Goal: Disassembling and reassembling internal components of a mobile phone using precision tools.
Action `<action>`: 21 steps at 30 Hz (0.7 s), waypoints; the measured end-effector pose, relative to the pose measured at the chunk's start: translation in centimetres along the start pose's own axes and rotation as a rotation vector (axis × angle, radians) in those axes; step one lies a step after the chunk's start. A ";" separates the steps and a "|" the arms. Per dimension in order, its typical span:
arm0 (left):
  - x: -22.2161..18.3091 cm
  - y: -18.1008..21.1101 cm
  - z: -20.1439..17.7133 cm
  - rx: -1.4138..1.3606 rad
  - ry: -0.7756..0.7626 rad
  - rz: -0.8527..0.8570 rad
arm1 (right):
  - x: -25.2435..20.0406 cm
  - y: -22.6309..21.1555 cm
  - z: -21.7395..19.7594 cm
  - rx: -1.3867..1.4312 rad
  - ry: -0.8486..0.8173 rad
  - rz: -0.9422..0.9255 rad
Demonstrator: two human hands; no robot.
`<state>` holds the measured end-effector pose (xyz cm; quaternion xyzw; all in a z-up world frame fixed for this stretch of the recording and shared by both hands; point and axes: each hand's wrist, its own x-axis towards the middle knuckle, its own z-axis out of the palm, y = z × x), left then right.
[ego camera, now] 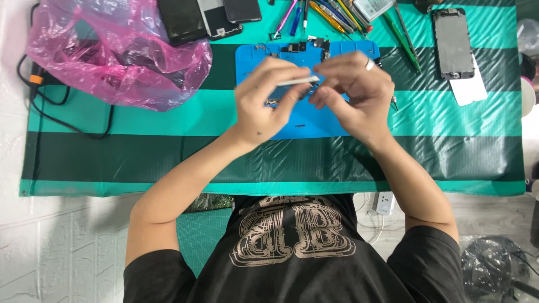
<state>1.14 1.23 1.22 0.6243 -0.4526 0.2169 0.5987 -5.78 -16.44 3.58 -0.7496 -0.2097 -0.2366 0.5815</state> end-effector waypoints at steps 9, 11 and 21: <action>2.2 -2.6 -4.7 0.116 0.240 -0.203 | -0.7 6.7 -8.6 -0.802 -0.099 -0.150; 2.2 -3.0 -4.5 0.100 0.227 -0.167 | -1.3 8.0 -9.4 -0.893 -0.152 -0.118; 2.1 -3.4 -3.3 0.199 0.040 0.127 | -2.1 9.5 -8.7 -1.171 -0.399 -0.035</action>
